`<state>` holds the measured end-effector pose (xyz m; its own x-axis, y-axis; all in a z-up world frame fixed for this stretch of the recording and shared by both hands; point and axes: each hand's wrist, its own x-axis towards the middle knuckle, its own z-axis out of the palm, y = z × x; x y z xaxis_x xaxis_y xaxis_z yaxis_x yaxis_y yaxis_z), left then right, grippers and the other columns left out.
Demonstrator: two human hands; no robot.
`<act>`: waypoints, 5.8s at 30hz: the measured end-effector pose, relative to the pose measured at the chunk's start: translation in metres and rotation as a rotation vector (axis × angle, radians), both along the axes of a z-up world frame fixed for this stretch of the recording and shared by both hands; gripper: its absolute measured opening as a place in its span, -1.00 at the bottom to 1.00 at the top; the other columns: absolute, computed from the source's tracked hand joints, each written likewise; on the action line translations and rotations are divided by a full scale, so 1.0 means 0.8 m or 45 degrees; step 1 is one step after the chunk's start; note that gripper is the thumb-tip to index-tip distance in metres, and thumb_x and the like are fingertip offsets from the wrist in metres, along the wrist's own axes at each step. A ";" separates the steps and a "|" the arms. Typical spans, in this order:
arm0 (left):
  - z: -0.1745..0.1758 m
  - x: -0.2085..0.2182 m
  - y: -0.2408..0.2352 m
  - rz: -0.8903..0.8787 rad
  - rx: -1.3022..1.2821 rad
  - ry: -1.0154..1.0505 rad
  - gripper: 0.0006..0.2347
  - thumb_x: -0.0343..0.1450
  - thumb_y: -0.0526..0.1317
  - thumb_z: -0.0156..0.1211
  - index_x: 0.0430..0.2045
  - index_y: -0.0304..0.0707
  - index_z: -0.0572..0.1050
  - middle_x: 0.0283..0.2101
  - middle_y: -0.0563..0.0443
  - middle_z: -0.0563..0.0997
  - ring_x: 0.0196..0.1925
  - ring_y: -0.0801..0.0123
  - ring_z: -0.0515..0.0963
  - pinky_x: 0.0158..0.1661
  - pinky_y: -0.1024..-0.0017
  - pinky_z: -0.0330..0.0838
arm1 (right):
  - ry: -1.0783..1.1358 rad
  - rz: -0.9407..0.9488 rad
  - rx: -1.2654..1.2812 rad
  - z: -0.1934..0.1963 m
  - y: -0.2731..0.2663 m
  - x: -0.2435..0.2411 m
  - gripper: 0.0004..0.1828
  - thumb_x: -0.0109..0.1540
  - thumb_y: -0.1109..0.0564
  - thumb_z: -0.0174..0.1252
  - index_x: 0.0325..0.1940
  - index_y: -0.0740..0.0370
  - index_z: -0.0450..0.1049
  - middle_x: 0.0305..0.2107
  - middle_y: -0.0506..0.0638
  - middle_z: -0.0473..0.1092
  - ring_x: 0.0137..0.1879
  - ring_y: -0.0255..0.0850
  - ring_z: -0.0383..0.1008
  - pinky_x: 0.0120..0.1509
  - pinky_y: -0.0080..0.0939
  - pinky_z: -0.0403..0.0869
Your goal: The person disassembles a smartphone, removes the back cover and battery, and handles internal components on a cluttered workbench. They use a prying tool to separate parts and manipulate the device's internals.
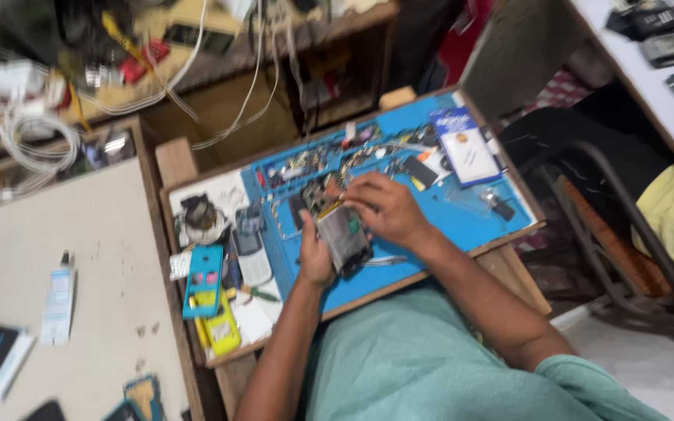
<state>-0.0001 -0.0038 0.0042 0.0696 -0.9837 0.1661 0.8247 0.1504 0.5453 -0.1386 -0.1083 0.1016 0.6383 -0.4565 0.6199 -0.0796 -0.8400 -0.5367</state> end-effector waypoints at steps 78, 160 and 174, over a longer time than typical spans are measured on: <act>0.021 0.001 -0.005 0.320 -0.145 0.195 -0.34 0.65 0.28 -0.45 0.47 -0.26 0.19 0.22 -0.18 0.49 0.20 0.11 0.53 0.24 0.18 0.43 | 0.062 -0.029 -0.018 0.007 0.040 0.006 -0.82 0.18 0.31 0.24 -0.14 0.21 0.58 -0.21 0.05 0.47 -0.13 -0.08 0.55 -0.04 -0.17 0.54; 0.001 -0.001 0.000 0.070 -0.027 0.315 -0.40 0.67 0.26 -0.36 0.26 -0.33 0.36 0.10 -0.15 0.58 0.14 0.19 0.61 0.17 0.25 0.53 | 0.037 0.125 -0.033 0.036 0.035 0.035 -0.82 0.30 0.28 0.37 -0.03 0.29 0.55 -0.10 0.08 0.44 -0.04 -0.09 0.52 -0.02 -0.18 0.51; -0.016 -0.008 -0.010 0.068 0.098 0.155 -0.37 0.61 0.24 -0.42 0.30 -0.34 0.29 0.19 -0.16 0.53 0.21 0.21 0.57 0.23 0.30 0.47 | 0.031 0.194 -0.023 0.020 0.015 0.030 -0.83 0.21 0.27 0.38 -0.14 0.25 0.58 -0.16 0.04 0.47 -0.02 -0.06 0.56 0.05 -0.13 0.55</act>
<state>-0.0063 -0.0116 -0.0084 0.1373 -0.9875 0.0776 0.8774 0.1576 0.4530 -0.1149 -0.0966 0.1179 0.7140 -0.3421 0.6109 0.0367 -0.8530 -0.5206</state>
